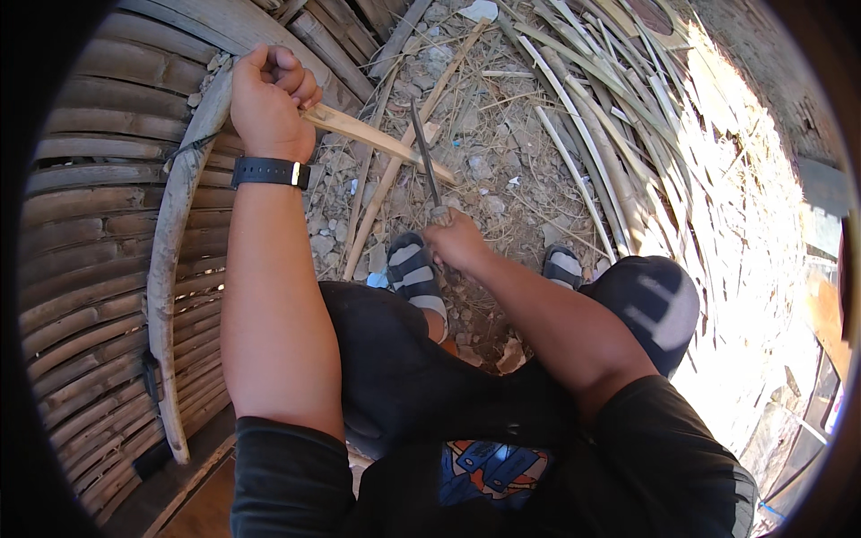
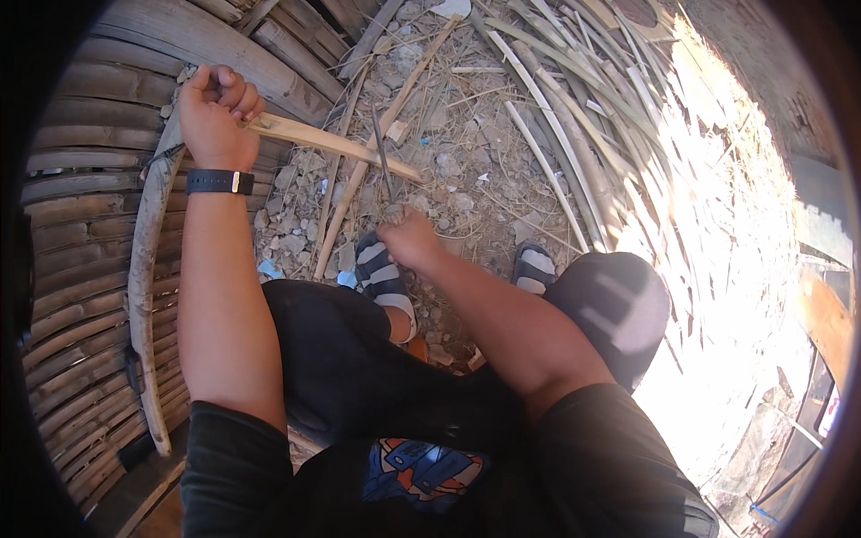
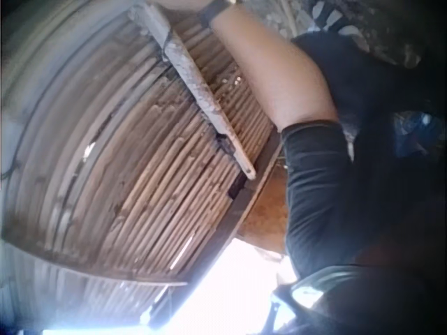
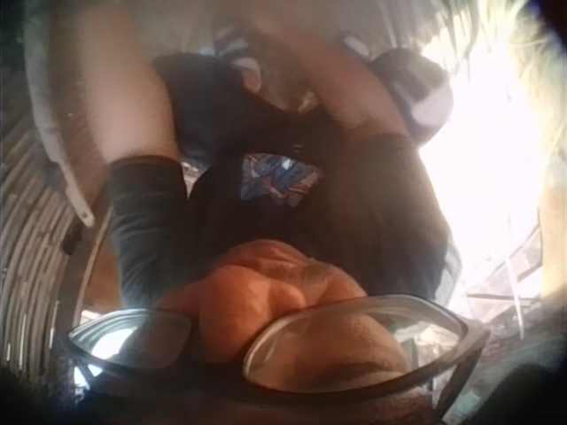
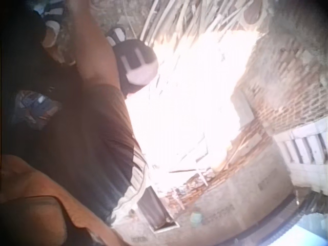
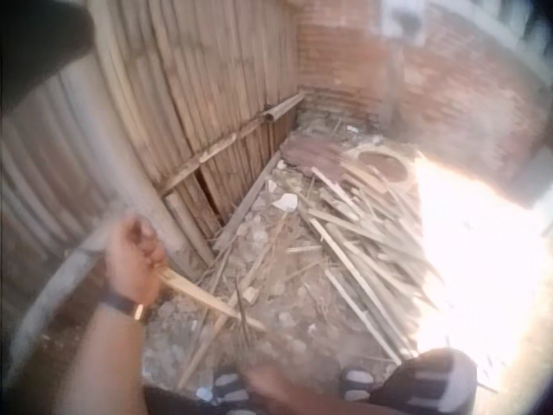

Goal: The person sits on the ground and uses a knife to shave and split a long piece of bamboo. They hold the bamboo with one hand and repeatedly scrape the knife along its length to remove thin strips, occasionally adjusting the bamboo's position.

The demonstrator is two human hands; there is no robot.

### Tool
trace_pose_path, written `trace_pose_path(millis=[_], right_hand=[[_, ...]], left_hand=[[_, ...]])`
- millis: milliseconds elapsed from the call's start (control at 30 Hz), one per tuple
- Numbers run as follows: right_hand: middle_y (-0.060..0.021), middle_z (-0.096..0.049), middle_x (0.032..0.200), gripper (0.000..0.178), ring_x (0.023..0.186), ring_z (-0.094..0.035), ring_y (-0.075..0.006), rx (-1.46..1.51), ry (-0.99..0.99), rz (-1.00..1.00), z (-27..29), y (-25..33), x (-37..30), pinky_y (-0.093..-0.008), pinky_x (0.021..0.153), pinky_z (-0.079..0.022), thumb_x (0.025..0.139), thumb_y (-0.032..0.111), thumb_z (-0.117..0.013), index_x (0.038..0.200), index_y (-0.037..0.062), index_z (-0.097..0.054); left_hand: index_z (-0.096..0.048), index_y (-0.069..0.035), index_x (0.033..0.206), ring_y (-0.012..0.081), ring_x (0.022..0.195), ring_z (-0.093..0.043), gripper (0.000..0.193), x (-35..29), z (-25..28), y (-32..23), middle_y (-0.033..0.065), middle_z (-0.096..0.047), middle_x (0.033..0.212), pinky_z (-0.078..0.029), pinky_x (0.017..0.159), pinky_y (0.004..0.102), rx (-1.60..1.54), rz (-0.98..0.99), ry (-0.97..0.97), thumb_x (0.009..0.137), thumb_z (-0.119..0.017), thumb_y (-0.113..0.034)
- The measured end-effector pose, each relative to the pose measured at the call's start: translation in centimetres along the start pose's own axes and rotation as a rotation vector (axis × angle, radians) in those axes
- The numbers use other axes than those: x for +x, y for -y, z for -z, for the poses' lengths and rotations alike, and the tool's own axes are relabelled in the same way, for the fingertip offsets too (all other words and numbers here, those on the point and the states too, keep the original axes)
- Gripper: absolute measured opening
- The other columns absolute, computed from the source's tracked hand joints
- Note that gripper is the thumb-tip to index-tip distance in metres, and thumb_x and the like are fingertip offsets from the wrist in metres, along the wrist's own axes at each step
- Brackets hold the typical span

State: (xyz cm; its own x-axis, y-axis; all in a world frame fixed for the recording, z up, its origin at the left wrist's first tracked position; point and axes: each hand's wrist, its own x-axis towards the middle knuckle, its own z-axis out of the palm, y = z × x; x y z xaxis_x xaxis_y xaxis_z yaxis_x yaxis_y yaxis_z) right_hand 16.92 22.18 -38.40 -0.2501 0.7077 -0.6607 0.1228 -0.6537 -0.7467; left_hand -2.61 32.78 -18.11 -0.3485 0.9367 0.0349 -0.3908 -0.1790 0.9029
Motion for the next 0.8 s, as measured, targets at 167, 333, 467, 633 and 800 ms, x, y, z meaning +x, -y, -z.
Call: trace_pose_path(millis=[167,333,467,633,800], right_hand=[[-0.0131,-0.061,0.068,0.044,0.057,-0.061,-0.0219,-0.221,0.07,0.334,-1.5,1.9,-2.0,-0.0367,0.057,-0.05,0.081,0.016,-0.064,0.117,-0.0053,-0.053],[-0.0206,-0.066,0.079,0.047,0.073,-0.067,-0.0322,-0.12,0.167,0.053,-1.8,2.1,-2.4,-0.0401,0.069,-0.053,0.079,0.017,-0.064,0.118,-0.007,-0.054],[-0.0259,-0.067,0.087,0.045,0.083,-0.067,-0.039,-0.354,0.079,0.299,-1.8,2.5,-2.4,-0.041,0.077,-0.053,0.078,0.018,-0.066,0.113,-0.0082,-0.057],[-0.028,-0.066,0.088,0.043,0.088,-0.066,-0.0423,-0.448,0.043,0.322,-0.2,2.5,-1.3,-0.0423,0.08,-0.052,0.077,0.018,-0.065,0.11,-0.0083,-0.058],[-0.0269,-0.067,0.088,0.041,0.087,-0.067,-0.0399,-0.397,0.071,0.393,-2.4,5.2,-3.6,-0.0419,0.08,-0.052,0.077,0.018,-0.066,0.107,-0.0079,-0.059]], left_hand=[[-0.047,-0.009,0.076,0.0118,0.048,-0.025,0.041,-0.1,-2.0,0.5,-0.0035,-0.024,0.053,-0.026,0.049,0.0288,0.113,-0.068,-0.275,0.102,-0.038,-0.04],[-0.047,-0.01,0.075,0.0125,0.048,-0.025,0.044,0.5,1.0,-0.3,-0.0025,-0.025,0.053,-0.026,0.047,0.0292,0.083,-0.021,-0.365,0.102,-0.037,-0.044],[-0.047,-0.011,0.075,0.0131,0.047,-0.025,0.045,0.6,1.3,0.0,-0.0023,-0.025,0.053,-0.027,0.047,0.0296,0.072,-0.027,-0.378,0.102,-0.036,-0.046],[-0.046,-0.01,0.077,0.013,0.047,-0.026,0.044,0.9,1.7,-0.3,-0.002,-0.027,0.053,-0.028,0.047,0.0304,0.04,-0.003,-0.423,0.1,-0.038,-0.047],[-0.047,-0.008,0.078,0.0127,0.047,-0.026,0.045,0.1,1.0,0.2,-0.0022,-0.028,0.054,-0.027,0.048,0.0302,0.041,-0.034,-0.405,0.1,-0.038,-0.046]])
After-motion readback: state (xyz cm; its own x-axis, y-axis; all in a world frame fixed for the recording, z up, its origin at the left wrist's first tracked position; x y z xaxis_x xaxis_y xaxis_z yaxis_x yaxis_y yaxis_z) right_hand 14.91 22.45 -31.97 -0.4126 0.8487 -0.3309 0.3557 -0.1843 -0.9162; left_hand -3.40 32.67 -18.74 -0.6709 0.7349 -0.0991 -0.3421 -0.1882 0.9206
